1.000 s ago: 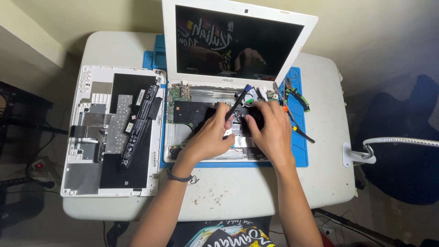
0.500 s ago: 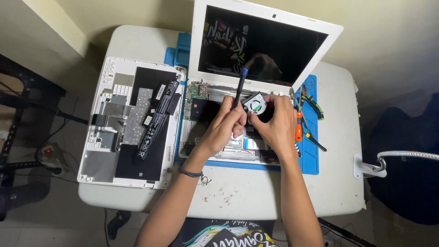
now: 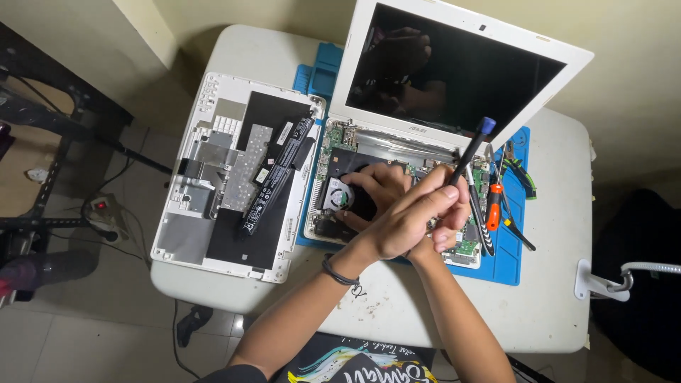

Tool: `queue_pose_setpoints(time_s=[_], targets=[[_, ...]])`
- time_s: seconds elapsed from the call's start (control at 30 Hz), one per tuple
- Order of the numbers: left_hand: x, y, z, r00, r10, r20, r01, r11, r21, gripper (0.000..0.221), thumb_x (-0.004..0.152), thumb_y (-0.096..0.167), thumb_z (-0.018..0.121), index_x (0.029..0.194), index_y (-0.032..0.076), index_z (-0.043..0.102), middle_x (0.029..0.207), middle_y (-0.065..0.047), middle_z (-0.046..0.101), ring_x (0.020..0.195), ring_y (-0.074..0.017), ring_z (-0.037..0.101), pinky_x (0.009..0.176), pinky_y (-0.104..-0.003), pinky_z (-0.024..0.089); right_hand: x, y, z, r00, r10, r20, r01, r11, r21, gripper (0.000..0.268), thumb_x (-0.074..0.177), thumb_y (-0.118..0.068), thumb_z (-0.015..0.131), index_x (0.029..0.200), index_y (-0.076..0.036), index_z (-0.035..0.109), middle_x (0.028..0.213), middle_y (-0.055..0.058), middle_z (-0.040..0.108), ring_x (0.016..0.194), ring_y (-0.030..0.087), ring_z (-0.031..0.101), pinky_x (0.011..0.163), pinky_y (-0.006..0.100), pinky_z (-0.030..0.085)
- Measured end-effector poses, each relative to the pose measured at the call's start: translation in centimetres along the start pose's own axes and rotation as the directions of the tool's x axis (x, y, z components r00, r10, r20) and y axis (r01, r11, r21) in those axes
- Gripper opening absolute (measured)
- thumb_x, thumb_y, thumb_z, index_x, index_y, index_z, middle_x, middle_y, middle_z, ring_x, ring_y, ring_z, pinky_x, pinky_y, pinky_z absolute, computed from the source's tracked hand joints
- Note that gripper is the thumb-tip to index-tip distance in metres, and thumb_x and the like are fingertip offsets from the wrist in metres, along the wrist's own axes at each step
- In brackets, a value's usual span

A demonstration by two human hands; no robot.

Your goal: Securing the heatsink and fan assembly inside a disassembled laptop using a precision screwdriver.

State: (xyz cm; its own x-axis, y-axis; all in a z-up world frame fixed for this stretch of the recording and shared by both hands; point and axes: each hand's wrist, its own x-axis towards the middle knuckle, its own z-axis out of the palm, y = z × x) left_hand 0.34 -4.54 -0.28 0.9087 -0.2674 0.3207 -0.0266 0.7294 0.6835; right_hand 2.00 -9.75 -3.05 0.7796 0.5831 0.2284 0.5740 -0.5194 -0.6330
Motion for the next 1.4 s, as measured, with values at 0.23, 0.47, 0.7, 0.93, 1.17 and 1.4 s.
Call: queue_pose_setpoints(time_s=[0.23, 0.47, 0.7, 0.93, 1.17, 1.4], targets=[[-0.7, 1.3, 1.3, 1.0, -0.016, -0.009, 0.014, 0.993, -0.118, 0.022, 0.112, 0.022, 0.038, 0.115, 0.002, 0.046, 0.085, -0.011, 0.051, 0.062, -0.01, 0.053, 0.053, -0.03, 0.054, 0.5, -0.7, 0.2, 0.995, 0.004, 0.098, 0.0, 0.999, -0.043, 0.057, 0.071, -0.047, 0.08, 0.122, -0.027, 0.067, 0.106, -0.002, 0.053, 0.099, 0.02, 0.043, 0.096, 0.038, 0.026], [-0.6, 1.4, 1.3, 0.999, -0.011, -0.033, 0.006, 0.99, -0.138, 0.023, 0.114, 0.022, 0.038, 0.115, 0.002, 0.047, 0.086, -0.01, 0.052, 0.063, -0.0082, 0.053, 0.054, -0.03, 0.055, 0.0, -0.2, 0.1, 0.993, 0.01, 0.116, 0.0, 0.997, -0.083, 0.063, 0.07, -0.051, 0.078, 0.129, -0.033, 0.067, 0.109, -0.001, 0.052, 0.096, 0.019, 0.041, 0.092, 0.035, 0.028], [-0.7, 1.6, 2.0, 0.999, -0.023, -0.024, 0.018, 0.985, -0.173, 0.024, 0.114, 0.023, 0.039, 0.114, 0.002, 0.049, 0.085, -0.01, 0.052, 0.063, -0.0081, 0.053, 0.053, -0.029, 0.056, -0.2, -0.8, 0.0, 0.996, 0.023, 0.084, -0.019, 0.999, -0.049, 0.045, 0.082, -0.046, 0.073, 0.123, -0.029, 0.066, 0.109, -0.001, 0.052, 0.093, 0.019, 0.043, 0.094, 0.034, 0.029], [-0.7, 1.2, 1.6, 0.999, -0.023, -0.023, 0.018, 0.986, -0.169, 0.024, 0.114, 0.023, 0.039, 0.114, 0.002, 0.05, 0.084, -0.01, 0.053, 0.063, -0.008, 0.054, 0.053, -0.029, 0.056, -0.3, -0.4, 0.1, 0.997, -0.021, 0.073, 0.03, 0.992, -0.126, 0.048, 0.08, -0.042, 0.073, 0.126, -0.029, 0.067, 0.105, 0.001, 0.053, 0.092, 0.021, 0.045, 0.092, 0.036, 0.029], [-0.2, 0.9, 0.0, 0.996, -0.004, -0.087, -0.009, 0.988, -0.153, 0.023, 0.112, 0.023, 0.039, 0.111, 0.003, 0.049, 0.086, -0.007, 0.052, 0.063, -0.0065, 0.052, 0.052, -0.028, 0.054, -2.3, 0.6, -0.8, 0.994, 0.063, 0.093, -0.063, 0.998, -0.008, 0.049, 0.076, -0.038, 0.077, 0.119, -0.017, 0.068, 0.097, 0.011, 0.059, 0.089, 0.03, 0.054, 0.091, 0.045, 0.037], [-0.1, 4.5, -1.3, 0.982, 0.072, -0.177, -0.108, 0.973, -0.203, 0.025, 0.109, 0.026, 0.043, 0.108, 0.002, 0.048, 0.081, -0.012, 0.049, 0.058, -0.0109, 0.051, 0.047, -0.032, 0.052, 0.4, -6.2, -4.6, 0.937, 0.193, 0.291, -0.241, 0.96, 0.141, 0.045, 0.073, -0.023, 0.079, 0.105, 0.006, 0.069, 0.092, 0.027, 0.072, 0.09, 0.043, 0.07, 0.087, 0.056, 0.052]])
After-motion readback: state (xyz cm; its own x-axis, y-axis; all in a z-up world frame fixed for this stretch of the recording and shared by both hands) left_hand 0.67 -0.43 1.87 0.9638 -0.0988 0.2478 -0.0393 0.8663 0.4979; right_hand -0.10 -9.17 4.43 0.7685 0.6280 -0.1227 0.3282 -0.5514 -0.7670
